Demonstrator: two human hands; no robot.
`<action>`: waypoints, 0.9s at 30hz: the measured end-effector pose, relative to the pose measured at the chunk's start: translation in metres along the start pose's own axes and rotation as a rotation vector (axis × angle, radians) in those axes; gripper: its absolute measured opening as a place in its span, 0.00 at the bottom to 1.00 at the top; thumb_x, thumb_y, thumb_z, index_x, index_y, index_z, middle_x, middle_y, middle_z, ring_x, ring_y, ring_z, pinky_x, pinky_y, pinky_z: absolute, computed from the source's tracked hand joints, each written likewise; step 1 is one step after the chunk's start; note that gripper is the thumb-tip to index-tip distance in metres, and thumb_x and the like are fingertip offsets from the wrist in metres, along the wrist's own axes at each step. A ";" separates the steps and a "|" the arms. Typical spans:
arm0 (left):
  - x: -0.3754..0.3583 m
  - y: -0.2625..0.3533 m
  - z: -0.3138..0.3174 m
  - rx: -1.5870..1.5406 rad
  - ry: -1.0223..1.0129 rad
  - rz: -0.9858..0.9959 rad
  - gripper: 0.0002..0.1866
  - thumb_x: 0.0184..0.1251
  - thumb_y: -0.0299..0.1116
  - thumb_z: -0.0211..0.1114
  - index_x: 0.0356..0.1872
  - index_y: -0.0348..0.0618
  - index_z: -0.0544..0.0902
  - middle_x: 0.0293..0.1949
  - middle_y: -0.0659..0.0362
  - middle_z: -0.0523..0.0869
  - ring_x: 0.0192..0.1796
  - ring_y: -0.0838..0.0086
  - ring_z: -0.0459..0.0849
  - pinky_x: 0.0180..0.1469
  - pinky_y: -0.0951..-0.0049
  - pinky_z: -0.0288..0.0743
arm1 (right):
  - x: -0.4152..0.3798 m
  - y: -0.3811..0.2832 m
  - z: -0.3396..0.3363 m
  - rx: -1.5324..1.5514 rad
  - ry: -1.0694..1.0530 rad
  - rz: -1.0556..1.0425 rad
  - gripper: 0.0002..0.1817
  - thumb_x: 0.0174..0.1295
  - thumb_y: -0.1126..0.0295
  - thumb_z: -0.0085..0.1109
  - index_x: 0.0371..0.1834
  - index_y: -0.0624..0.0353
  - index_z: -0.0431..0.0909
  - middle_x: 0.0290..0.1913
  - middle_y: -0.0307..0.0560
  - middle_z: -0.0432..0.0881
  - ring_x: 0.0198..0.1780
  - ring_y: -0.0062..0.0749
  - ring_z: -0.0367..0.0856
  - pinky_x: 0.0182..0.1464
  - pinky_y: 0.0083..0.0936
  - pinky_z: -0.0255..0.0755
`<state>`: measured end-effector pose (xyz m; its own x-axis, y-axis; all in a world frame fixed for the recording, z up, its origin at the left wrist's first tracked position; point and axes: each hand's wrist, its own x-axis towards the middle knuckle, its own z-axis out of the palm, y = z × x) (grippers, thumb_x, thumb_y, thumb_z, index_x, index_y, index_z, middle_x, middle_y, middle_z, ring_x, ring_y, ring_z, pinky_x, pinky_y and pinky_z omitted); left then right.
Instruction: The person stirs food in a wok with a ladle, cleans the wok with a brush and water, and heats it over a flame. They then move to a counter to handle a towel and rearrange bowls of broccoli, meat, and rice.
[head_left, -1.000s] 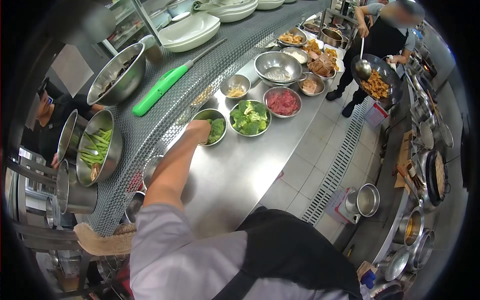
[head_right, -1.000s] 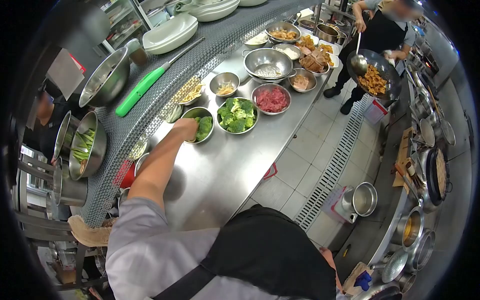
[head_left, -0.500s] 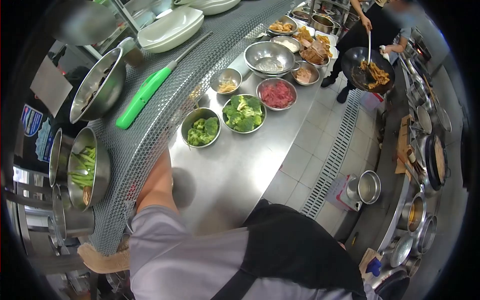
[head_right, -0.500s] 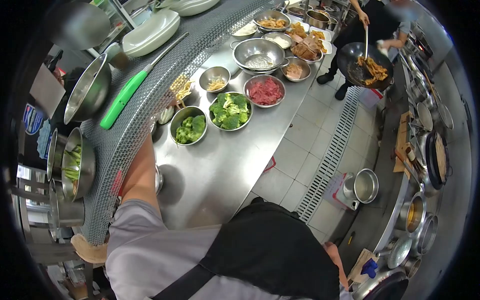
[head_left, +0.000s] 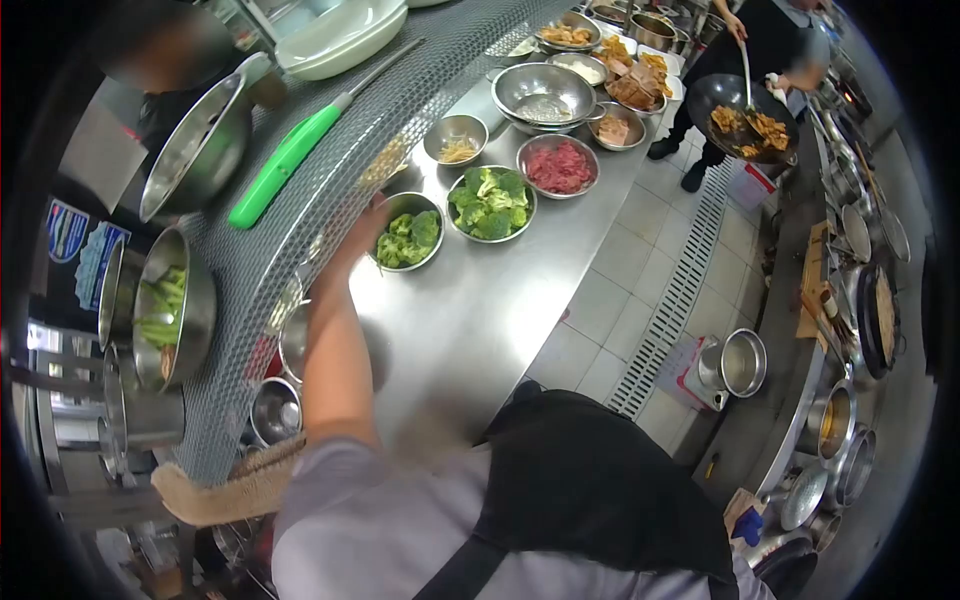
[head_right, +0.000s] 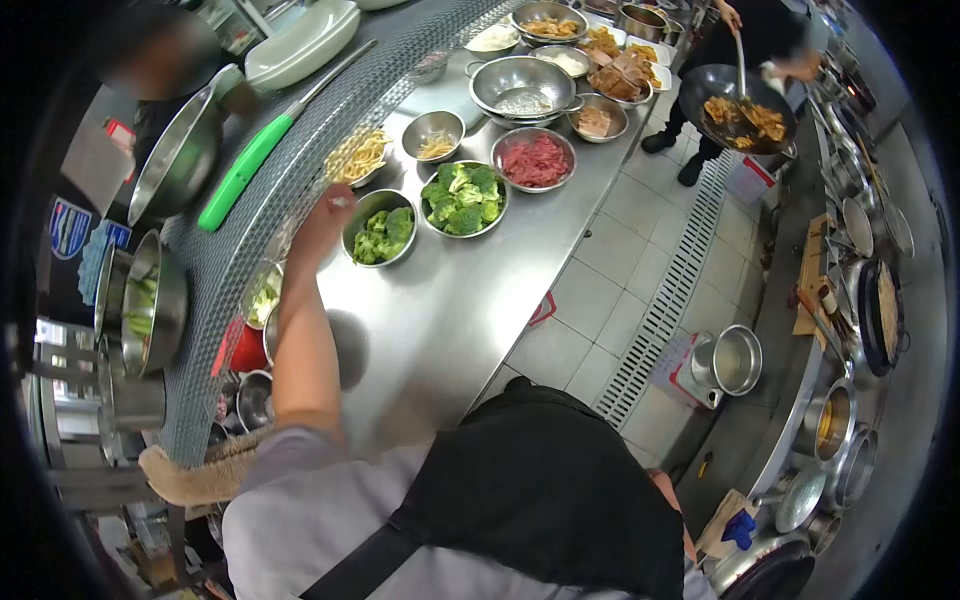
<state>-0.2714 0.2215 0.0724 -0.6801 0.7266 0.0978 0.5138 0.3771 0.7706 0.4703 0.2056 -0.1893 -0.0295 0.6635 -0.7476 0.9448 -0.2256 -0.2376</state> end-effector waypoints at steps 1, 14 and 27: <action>-0.034 0.005 0.003 -0.088 -0.055 -0.121 0.16 0.61 0.34 0.64 0.49 0.41 0.80 0.33 0.61 0.82 0.34 0.79 0.76 0.38 0.75 0.71 | 0.013 0.011 0.003 -0.033 -0.033 -0.037 0.22 0.56 0.63 0.58 0.50 0.68 0.77 0.48 0.61 0.81 0.55 0.53 0.77 0.53 0.38 0.71; -0.307 0.097 -0.101 0.440 1.247 0.356 0.28 0.59 0.30 0.66 0.60 0.34 0.68 0.55 0.49 0.75 0.55 0.63 0.74 0.61 0.65 0.64 | 0.139 -0.054 -0.085 -0.193 -0.273 -0.338 0.25 0.59 0.60 0.54 0.55 0.67 0.73 0.36 0.53 0.84 0.31 0.41 0.85 0.34 0.34 0.78; -0.380 -0.014 -0.123 -0.065 1.214 -0.254 0.21 0.61 0.28 0.53 0.55 0.30 0.72 0.49 0.45 0.80 0.51 0.55 0.81 0.54 0.61 0.73 | 0.175 0.037 -0.016 -0.385 -0.387 -0.776 0.24 0.59 0.61 0.55 0.54 0.66 0.74 0.35 0.55 0.83 0.31 0.41 0.85 0.33 0.32 0.78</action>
<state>-0.0845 -0.1304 0.1020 -0.8182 -0.3770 0.4341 0.2936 0.3754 0.8792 0.5056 0.3246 -0.3186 -0.7353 0.2313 -0.6371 0.6568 0.4755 -0.5853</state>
